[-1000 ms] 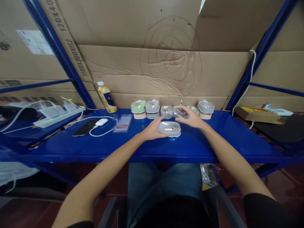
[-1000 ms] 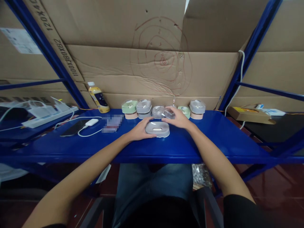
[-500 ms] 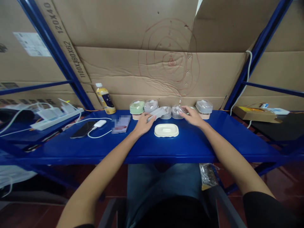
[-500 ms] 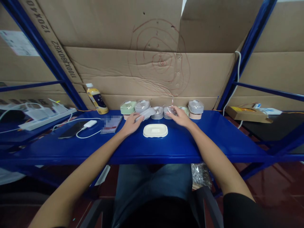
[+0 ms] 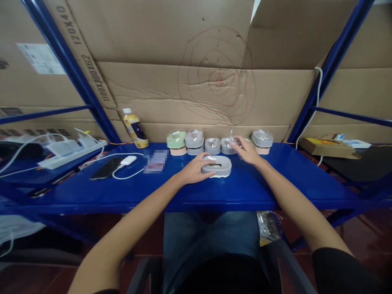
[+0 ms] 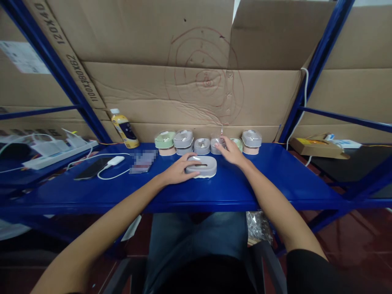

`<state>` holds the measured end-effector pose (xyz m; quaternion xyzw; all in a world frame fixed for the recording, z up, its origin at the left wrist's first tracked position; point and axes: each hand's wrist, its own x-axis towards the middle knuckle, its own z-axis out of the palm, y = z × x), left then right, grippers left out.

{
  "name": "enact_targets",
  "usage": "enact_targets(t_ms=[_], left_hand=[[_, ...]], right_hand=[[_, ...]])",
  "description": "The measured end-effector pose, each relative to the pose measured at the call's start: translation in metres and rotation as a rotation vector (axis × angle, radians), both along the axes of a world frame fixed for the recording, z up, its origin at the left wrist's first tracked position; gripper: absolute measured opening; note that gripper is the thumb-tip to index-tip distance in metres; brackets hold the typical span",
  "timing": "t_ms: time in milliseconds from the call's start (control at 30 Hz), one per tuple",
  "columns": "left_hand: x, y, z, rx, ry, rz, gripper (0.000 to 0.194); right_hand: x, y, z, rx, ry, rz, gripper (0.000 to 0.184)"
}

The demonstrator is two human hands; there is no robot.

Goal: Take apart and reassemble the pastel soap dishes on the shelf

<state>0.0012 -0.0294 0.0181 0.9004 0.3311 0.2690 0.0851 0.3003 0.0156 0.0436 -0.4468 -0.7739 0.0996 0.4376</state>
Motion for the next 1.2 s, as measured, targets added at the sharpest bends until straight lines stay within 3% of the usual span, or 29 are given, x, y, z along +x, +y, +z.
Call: enact_targets(t_ms=[167,333,467,567,667,867,967,1067,1200], left_hand=[[0.0,0.006,-0.003,-0.017,-0.05,0.037,0.078],[0.003,0.013,-0.01,-0.093,-0.133,0.1,0.101],[0.006,0.019,-0.018,-0.171,-0.241,0.045,0.129],[0.008,0.021,-0.022,-0.203,-0.278,0.014,0.138],[0.009,0.02,-0.021,-0.204,-0.242,0.041,0.133],[0.004,0.016,-0.012,-0.174,-0.166,0.054,0.104],[0.0,0.02,-0.013,-0.187,-0.181,0.067,0.108],[-0.003,0.026,-0.017,-0.204,-0.253,0.066,0.111],[-0.004,0.031,-0.019,-0.083,-0.368,0.13,0.085]], right_hand=[[-0.008,-0.006,-0.002,-0.004,-0.045,0.066,0.065],[-0.026,-0.019,-0.003,0.054,-0.189,0.26,0.07],[-0.041,-0.023,-0.005,0.066,-0.298,0.382,0.077],[-0.048,-0.025,-0.009,0.021,-0.364,0.409,0.079],[-0.049,-0.028,-0.012,-0.006,-0.409,0.385,0.08],[-0.04,-0.029,-0.012,-0.042,-0.445,0.405,0.087],[-0.033,-0.025,-0.011,-0.076,-0.464,0.417,0.095],[-0.025,-0.02,-0.005,-0.058,-0.474,0.337,0.088],[-0.007,-0.012,0.013,0.058,-0.374,0.086,0.079]])
